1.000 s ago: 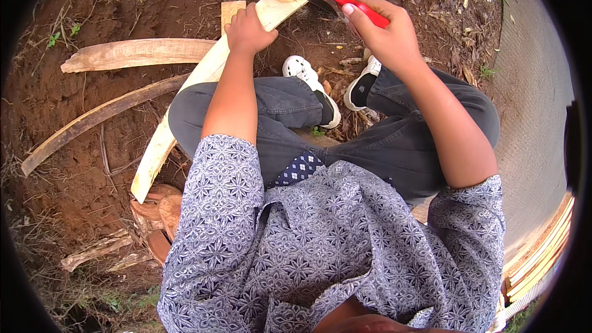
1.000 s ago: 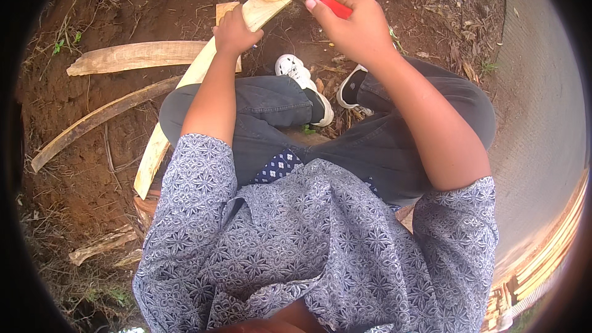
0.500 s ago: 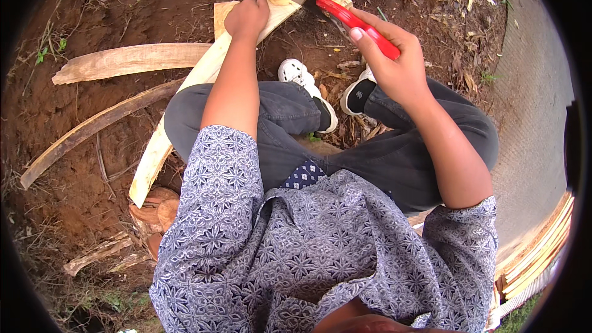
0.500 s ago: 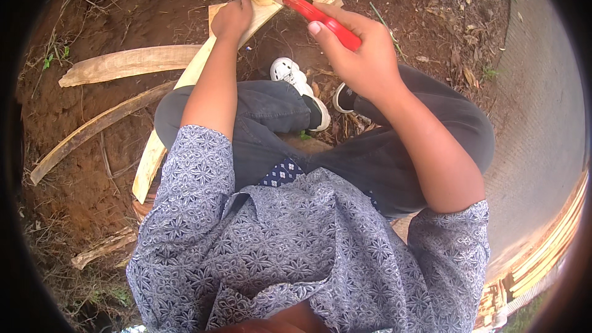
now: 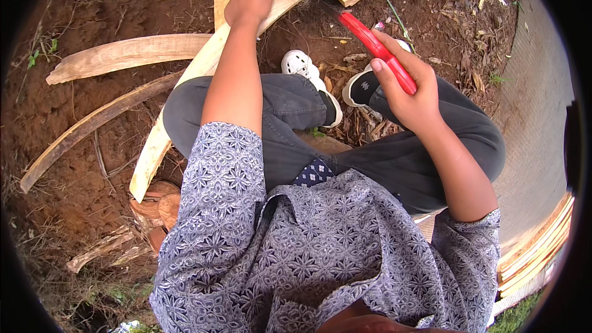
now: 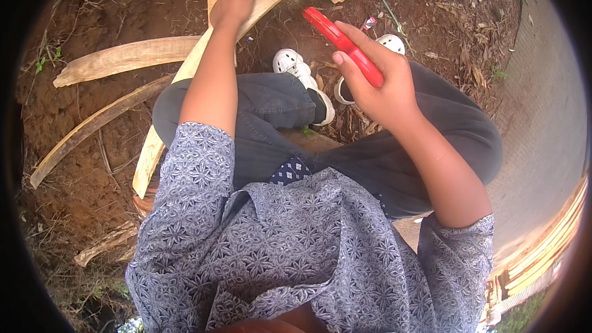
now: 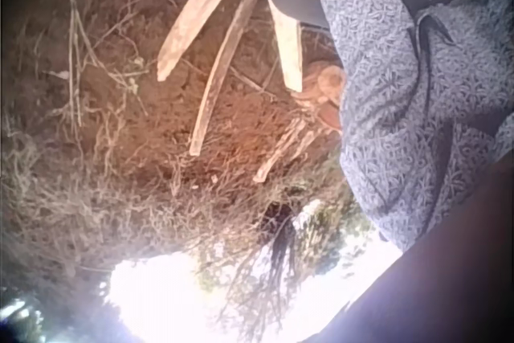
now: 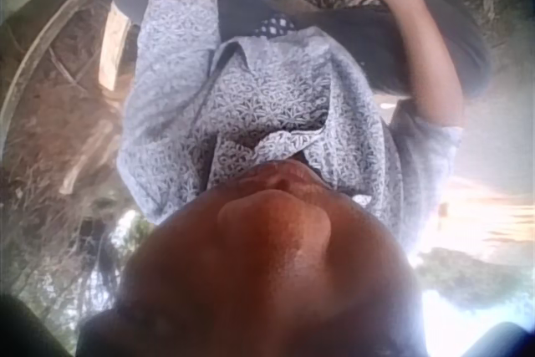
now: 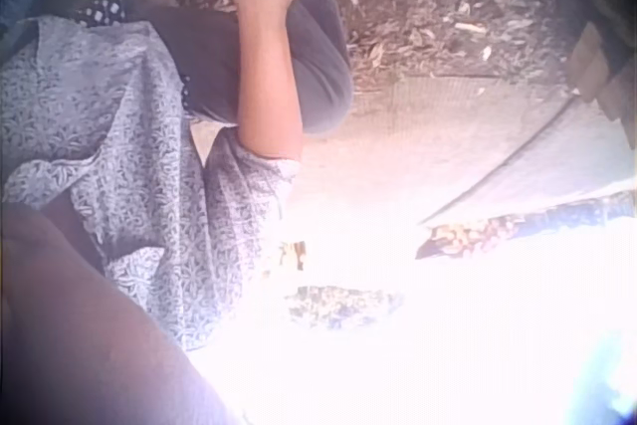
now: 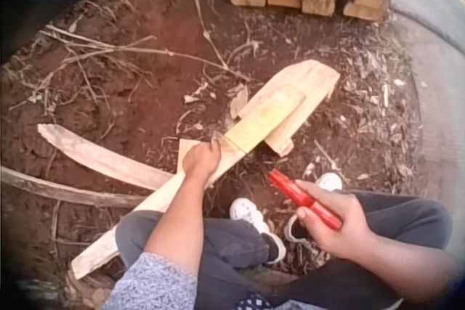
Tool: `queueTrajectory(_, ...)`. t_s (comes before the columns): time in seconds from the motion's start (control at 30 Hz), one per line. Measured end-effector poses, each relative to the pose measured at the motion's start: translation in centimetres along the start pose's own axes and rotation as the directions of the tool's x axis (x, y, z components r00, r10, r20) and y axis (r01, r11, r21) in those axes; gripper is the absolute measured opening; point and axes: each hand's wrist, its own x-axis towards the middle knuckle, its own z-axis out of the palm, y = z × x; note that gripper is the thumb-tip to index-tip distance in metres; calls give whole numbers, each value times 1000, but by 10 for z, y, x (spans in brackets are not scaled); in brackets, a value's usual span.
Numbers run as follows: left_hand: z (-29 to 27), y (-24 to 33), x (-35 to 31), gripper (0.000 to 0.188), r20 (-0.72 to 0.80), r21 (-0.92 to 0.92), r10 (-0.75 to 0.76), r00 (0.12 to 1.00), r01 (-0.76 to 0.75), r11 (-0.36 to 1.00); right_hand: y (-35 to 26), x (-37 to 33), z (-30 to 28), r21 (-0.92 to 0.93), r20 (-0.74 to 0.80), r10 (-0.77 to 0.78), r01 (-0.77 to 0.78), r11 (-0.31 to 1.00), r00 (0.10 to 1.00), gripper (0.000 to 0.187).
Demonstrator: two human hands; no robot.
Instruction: The person sits on the ground and uses a hand saw to cut a piece of wood. They position the wood on a support, hold it steady with one hand, and saw through it with the other hand.
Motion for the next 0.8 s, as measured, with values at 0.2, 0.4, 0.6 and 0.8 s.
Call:
queueTrajectory(0.2, -3, 5, -5, 69, 10, 4, 0, 1000, 0, 1000, -2, -14, -16, -21, 2, -61, 61, 998, 998, 44)
queueTrajectory(0.4, 3, 4, -6, 68, 20, 30, -15, 1000, 14, 999, -1, 59, 46, -51, -6, -82, 82, 995, 997, 43)
queueTrajectory(0.6, -3, 5, -5, 67, 12, 20, -24, 1000, 23, 1000, 17, 110, 76, -12, -48, -54, 54, 998, 997, 43)
queueTrajectory(0.8, -5, 9, -6, 62, -6, -46, 4, 1000, -5, 999, 5, 48, 30, 16, 70, 62, -64, 998, 996, 46)
